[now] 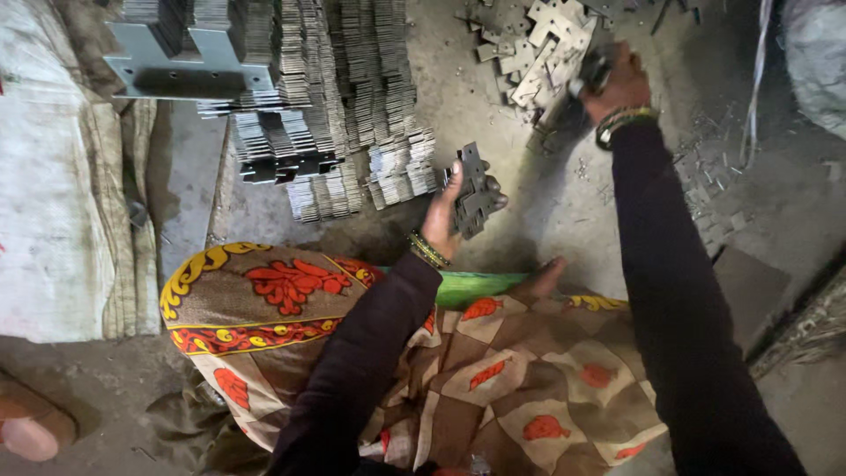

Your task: The person sits on the floor and repeatedly picks up small metal brackets from a pile, aligns them, and stacks them into neat columns. The person handles the parts by hand, organizing them into multiple stacks on the floor.

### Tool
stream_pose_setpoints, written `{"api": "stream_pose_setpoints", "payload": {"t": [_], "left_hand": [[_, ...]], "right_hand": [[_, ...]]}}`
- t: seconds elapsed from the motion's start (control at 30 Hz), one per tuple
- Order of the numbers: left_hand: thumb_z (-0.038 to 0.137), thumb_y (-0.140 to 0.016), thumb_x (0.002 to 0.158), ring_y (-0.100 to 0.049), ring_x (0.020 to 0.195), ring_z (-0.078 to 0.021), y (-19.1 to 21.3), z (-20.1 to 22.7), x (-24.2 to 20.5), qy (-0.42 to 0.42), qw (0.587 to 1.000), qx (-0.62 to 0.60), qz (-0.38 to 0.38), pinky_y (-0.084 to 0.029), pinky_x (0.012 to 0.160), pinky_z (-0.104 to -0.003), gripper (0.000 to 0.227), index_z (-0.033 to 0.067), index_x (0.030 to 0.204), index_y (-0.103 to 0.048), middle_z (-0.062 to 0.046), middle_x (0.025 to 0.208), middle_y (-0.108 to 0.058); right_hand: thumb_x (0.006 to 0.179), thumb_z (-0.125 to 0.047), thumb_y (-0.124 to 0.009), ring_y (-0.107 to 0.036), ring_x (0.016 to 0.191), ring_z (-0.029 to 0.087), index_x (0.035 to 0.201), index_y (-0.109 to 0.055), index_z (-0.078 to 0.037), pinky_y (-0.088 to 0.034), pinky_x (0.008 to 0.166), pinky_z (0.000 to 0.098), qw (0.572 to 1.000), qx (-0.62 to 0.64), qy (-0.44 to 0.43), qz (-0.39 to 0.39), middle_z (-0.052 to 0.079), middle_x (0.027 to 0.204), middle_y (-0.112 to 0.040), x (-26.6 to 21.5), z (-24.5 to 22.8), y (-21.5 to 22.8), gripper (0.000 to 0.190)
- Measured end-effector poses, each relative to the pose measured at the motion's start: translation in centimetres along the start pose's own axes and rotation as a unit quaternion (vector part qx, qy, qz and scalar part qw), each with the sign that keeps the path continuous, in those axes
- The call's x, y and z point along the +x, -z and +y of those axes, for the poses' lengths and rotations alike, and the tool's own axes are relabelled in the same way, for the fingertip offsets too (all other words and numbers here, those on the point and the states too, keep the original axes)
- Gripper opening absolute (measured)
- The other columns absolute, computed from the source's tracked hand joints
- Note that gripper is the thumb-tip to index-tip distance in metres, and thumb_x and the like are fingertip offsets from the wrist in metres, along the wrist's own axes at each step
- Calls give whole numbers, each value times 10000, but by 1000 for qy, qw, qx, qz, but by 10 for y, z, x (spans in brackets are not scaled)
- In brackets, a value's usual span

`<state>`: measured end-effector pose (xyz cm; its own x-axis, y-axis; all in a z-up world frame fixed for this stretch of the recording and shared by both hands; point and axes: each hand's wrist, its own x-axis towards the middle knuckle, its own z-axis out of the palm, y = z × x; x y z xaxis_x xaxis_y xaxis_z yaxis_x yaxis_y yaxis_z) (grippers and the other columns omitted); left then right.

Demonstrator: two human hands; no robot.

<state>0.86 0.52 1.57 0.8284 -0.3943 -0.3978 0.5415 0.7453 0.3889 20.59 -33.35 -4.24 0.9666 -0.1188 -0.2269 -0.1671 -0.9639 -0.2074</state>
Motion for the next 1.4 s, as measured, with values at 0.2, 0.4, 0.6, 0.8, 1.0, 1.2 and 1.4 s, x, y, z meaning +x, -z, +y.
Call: {"api": "stream_pose_setpoints", "payload": {"t": [0.2, 0.4, 0.6, 0.8, 1.0, 1.2, 1.4], "left_hand": [[618, -480, 1034, -705, 928, -231, -2, 0, -2, -23, 999, 43, 1, -584, 855, -385, 695, 7, 1356, -563, -130, 1115, -706], [622, -462, 1034, -726, 980, -311, 9, -3, -5, -30, 997, -38, -57, -588, 961, -455, 700, 32, 1401, -543, -144, 1025, -671], [625, -472, 1013, -725, 990, -319, 10, -4, 8, -1, 999, -21, -49, -585, 956, -483, 709, 6, 1349, -546, -144, 1054, -692], [615, -508, 1003, -722, 933, -271, 13, -10, 4, -2, 999, -16, -38, -604, 916, -450, 677, 25, 1334, -548, -133, 1030, -684], [632, -546, 983, -717, 881, -240, 8, -11, -1, 5, 999, 8, -34, -613, 865, -420, 702, 28, 1338, -565, -111, 1015, -672], [620, -577, 962, -726, 878, -253, 11, -10, 2, 3, 1000, 14, -11, -621, 853, -431, 696, 23, 1321, -564, -122, 1022, -678], [617, -551, 981, -730, 866, -246, 12, -13, 9, -4, 1000, 5, -11, -624, 837, -435, 670, 26, 1297, -572, -120, 1016, -676]], "right_hand": [[827, -350, -805, -613, 993, 528, 1421, -368, 28, -541, 890, 550, 995, -91, 44, 10, 368, 1250, -539, -120, -19, -4, 829], [885, -160, -738, -618, 1168, 412, 1411, -643, -132, -543, 954, 500, 989, -117, 88, 9, 190, 1303, -629, -161, -17, 36, 536], [665, -133, -810, -658, 1072, 305, 1169, -723, -216, -560, 842, 416, 939, -232, 223, 122, 91, 1160, -688, -155, -27, 34, 518], [852, -301, -829, -685, 824, 343, 1197, -697, -92, -559, 763, 477, 994, -95, 9, -52, 175, 1006, -717, -120, 103, 72, 425], [759, -383, -896, -519, 1095, 434, 1352, -538, -76, -470, 909, 509, 984, -156, -56, -65, 265, 1242, -527, -106, 128, 79, 758], [667, -466, -962, -353, 1365, 524, 1508, -379, -60, -382, 1054, 541, 982, -137, 51, -117, 355, 1478, -337, -113, -3, 32, 1101], [827, -390, -826, -667, 1190, 350, 1248, -652, -83, -527, 1039, 437, 984, 50, -69, -155, 199, 1308, -695, -148, -22, 68, 550]]}}
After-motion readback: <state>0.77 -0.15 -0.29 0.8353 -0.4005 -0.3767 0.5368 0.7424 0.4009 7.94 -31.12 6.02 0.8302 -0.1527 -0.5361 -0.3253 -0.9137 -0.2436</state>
